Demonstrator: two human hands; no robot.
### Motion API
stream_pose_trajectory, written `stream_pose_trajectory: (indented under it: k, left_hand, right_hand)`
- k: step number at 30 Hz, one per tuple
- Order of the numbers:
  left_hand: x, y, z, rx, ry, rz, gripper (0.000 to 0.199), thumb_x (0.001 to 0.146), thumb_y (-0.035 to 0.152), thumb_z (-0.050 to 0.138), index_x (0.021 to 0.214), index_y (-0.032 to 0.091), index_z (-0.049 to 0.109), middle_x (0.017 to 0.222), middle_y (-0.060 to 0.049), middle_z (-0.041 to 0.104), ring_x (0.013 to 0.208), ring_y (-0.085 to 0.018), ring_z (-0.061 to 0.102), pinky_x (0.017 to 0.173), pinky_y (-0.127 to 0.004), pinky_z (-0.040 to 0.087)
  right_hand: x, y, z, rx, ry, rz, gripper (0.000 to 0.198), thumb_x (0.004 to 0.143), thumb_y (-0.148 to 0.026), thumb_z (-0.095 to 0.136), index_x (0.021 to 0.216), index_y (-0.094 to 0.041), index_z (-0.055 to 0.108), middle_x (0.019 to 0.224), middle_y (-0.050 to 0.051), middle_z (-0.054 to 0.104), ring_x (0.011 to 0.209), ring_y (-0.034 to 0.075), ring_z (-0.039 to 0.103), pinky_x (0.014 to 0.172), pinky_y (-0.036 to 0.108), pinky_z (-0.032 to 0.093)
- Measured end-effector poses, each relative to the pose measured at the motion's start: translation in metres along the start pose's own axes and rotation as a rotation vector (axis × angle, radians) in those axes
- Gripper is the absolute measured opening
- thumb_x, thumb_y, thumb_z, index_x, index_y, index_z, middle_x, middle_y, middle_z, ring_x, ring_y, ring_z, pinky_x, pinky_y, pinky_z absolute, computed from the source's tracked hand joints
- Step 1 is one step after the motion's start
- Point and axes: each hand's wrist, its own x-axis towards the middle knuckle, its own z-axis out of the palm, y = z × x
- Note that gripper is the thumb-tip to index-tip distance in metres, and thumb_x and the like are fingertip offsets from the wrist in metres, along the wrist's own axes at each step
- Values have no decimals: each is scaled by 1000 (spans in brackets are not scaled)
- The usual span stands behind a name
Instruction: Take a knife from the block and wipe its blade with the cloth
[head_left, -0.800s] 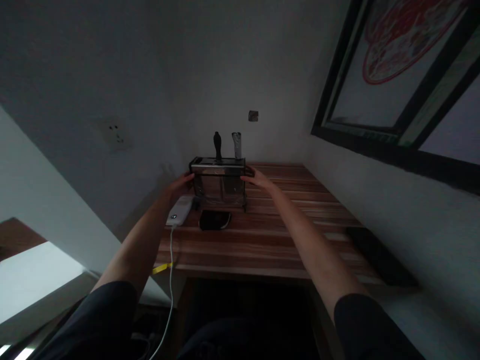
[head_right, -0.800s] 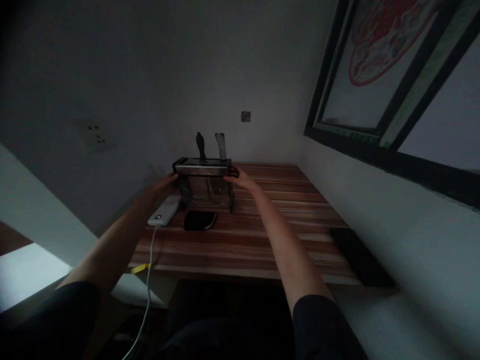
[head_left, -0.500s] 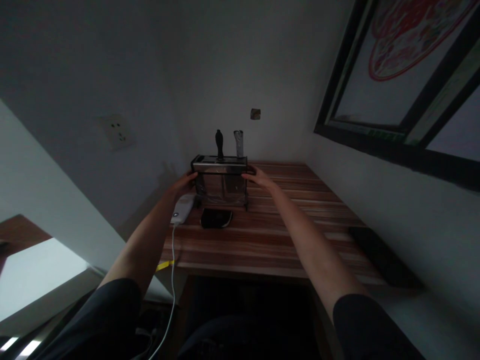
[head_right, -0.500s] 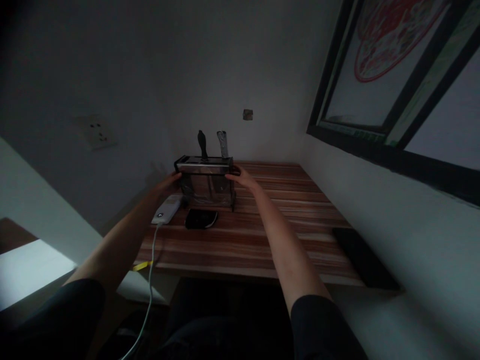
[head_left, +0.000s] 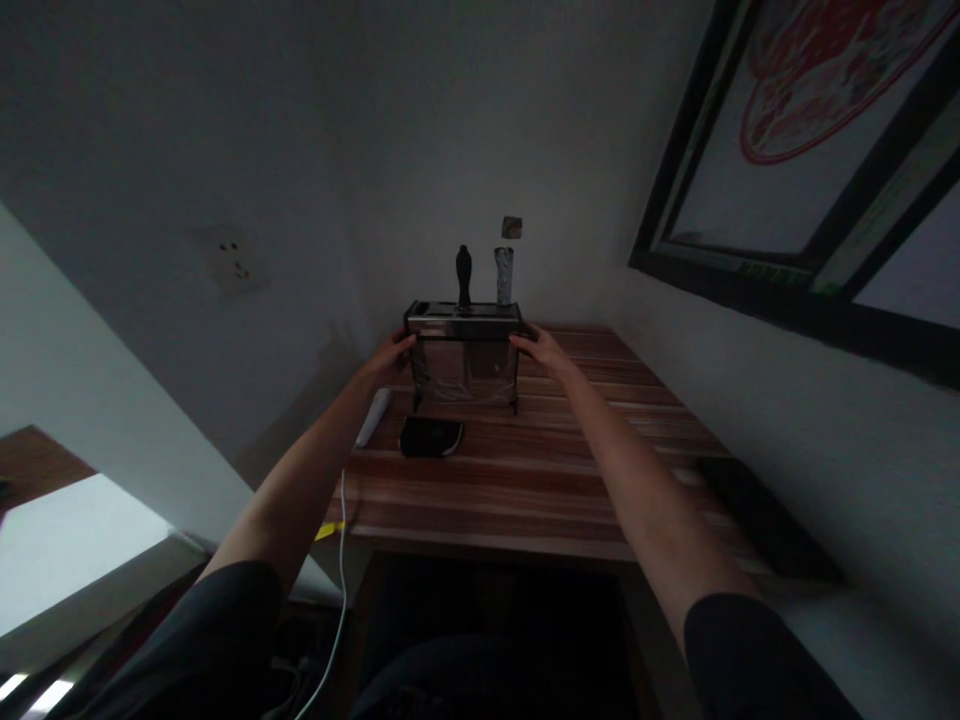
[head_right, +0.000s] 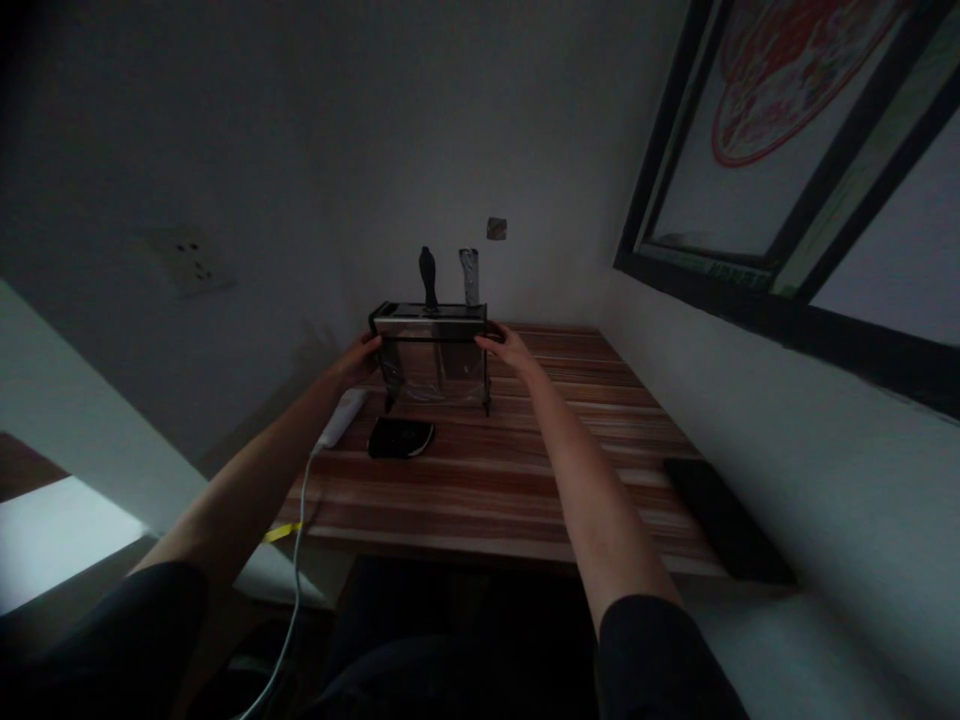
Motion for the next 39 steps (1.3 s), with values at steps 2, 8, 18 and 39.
stream_pose_trajectory:
  k: [2,8,18,39]
  left_hand:
    - [3,-1,12,-12,-26,8,41,58,33,77,94,18,63,96,-3,67,95,-18,60,81,-24,46]
    - [6,-9,51,-3,-82,29,53,57,33,77,106,21,61,107,-4,64,104,-19,57,86,-26,44]
    - [-6,-30,106,-4,-132,54,66,50,33,80,110,16,59,119,-10,58,117,-26,47,99,-37,35]
    - [-3,-35,114,52,-146,47,76,49,35,80,118,15,54,128,-13,51,122,-29,43,103,-39,31]
  right_hand:
    - [-4,-3,-12,-3,-5,2,54,63,-37,71,112,-21,57,113,7,61,103,18,57,96,38,39]
    - [-20,-4,-50,-39,11,-11,50,64,-38,70,109,-21,59,114,6,61,105,19,56,97,38,39]
    - [-55,-4,-107,-32,-6,10,51,63,-32,72,111,-22,58,112,5,63,103,19,57,98,41,37]
    - [-66,5,-116,4,18,66,51,62,-33,73,109,-24,60,113,4,62,105,20,56,98,39,38]
